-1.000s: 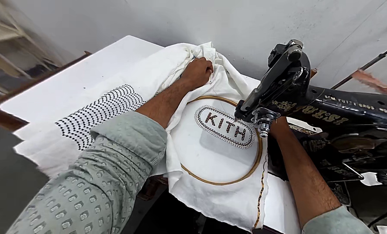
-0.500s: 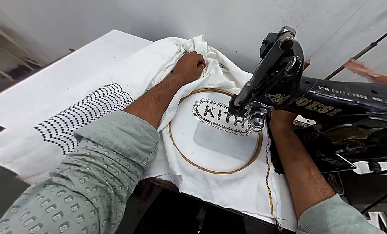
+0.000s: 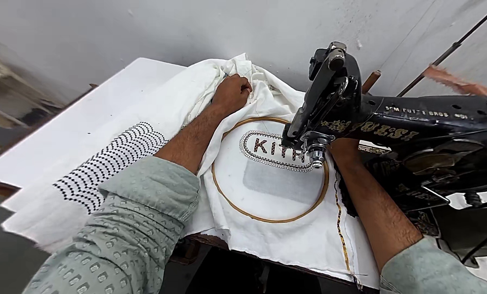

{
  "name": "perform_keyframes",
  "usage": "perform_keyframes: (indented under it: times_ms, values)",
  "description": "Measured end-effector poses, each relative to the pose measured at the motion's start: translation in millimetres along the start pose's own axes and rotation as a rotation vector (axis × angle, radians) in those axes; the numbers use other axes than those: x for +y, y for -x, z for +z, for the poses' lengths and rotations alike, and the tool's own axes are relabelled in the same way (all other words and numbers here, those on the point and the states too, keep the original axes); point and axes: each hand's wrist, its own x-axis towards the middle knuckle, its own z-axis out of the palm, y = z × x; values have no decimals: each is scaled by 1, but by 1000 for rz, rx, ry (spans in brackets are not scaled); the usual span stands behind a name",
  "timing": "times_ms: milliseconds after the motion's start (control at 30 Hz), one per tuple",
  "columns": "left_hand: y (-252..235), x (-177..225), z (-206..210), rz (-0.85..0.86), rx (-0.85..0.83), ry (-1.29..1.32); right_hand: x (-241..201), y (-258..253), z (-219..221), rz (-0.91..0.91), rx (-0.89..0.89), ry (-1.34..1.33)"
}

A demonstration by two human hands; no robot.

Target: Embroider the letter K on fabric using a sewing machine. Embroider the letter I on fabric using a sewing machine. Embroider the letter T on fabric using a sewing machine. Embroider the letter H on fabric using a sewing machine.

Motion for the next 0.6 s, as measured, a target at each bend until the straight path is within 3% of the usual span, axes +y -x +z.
perform_keyframes:
  times_ms: [100, 267, 367, 533, 600]
  values:
    - [-1, -4, 2, 9, 8, -7, 1, 0, 2, -18, 9, -50]
    - [-2, -3, 5, 10, 13, -16, -6, 6, -15, -40, -187, -43]
    - [-2, -3, 4, -5, 23, -22, 7, 0, -5, -68, -195, -16]
    - [-2, 2, 2, -7, 1, -18, -6, -6, -16, 56, -282, -68]
    - [-2, 3, 2, -14, -2, -21, 6, -6, -6, -6, -202, -147]
